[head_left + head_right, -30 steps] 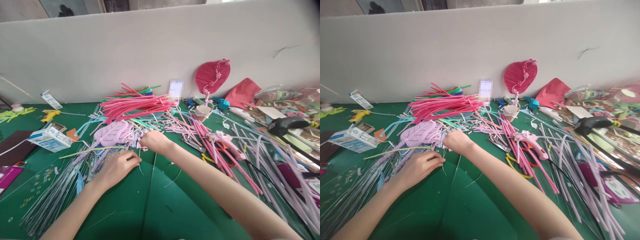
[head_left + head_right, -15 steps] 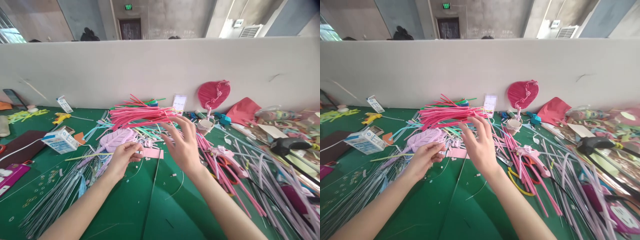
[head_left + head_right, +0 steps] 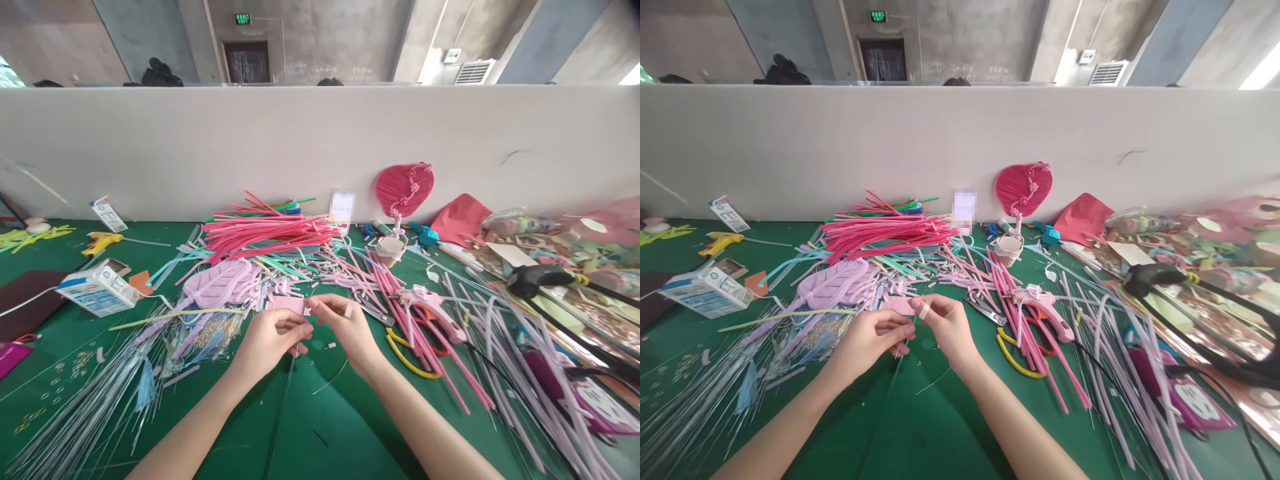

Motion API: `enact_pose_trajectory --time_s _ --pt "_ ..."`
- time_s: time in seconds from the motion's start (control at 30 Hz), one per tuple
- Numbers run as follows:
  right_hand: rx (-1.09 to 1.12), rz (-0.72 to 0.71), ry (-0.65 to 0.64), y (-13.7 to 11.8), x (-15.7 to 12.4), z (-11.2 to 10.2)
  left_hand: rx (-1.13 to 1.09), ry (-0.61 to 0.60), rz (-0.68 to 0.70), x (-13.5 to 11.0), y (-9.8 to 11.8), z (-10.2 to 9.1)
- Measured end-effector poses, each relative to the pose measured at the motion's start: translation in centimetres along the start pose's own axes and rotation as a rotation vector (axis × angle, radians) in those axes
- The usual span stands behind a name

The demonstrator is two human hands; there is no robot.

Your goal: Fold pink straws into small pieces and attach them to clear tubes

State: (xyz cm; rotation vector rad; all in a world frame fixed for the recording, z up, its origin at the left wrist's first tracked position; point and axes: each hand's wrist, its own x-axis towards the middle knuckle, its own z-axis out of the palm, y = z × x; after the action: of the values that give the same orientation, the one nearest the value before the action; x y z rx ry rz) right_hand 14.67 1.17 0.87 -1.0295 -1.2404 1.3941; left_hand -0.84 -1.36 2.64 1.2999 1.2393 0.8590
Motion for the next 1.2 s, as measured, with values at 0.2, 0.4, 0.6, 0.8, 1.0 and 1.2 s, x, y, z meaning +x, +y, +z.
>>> enact_pose_trajectory --time_s 0.2,0.4,0.6,0.8,1.0,1.2 --pt "0.127 0.039 -0.084 0.5 0.0 -0.2 -0.065 0.034 -0.028 0.3 -1.0 0.4" --pt "0.207 0.047 -0.104 0.7 0.0 -0.6 -0.249 -0.047 -0.083 0.0 -0.9 0.3" --pt "0.335 0.040 -0.100 0.5 0.3 -1.4 -0.403 -0.214 -0.179 -0.4 -0.9 0.1" --pt "0.225 -0.016 -0.240 1.1 0.4 -1.5 -0.408 -0.191 -0.133 -0.4 -1.4 0.4" --pt "0.176 -0.031 -0.267 1.6 0.3 -1.5 -0.342 -0.183 -0.093 -0.5 -1.2 0.9" --pt "0.075 -0.103 -0.152 1.8 0.4 -1.4 -0.052 -0.070 0.013 -0.4 -2.0 1.4"
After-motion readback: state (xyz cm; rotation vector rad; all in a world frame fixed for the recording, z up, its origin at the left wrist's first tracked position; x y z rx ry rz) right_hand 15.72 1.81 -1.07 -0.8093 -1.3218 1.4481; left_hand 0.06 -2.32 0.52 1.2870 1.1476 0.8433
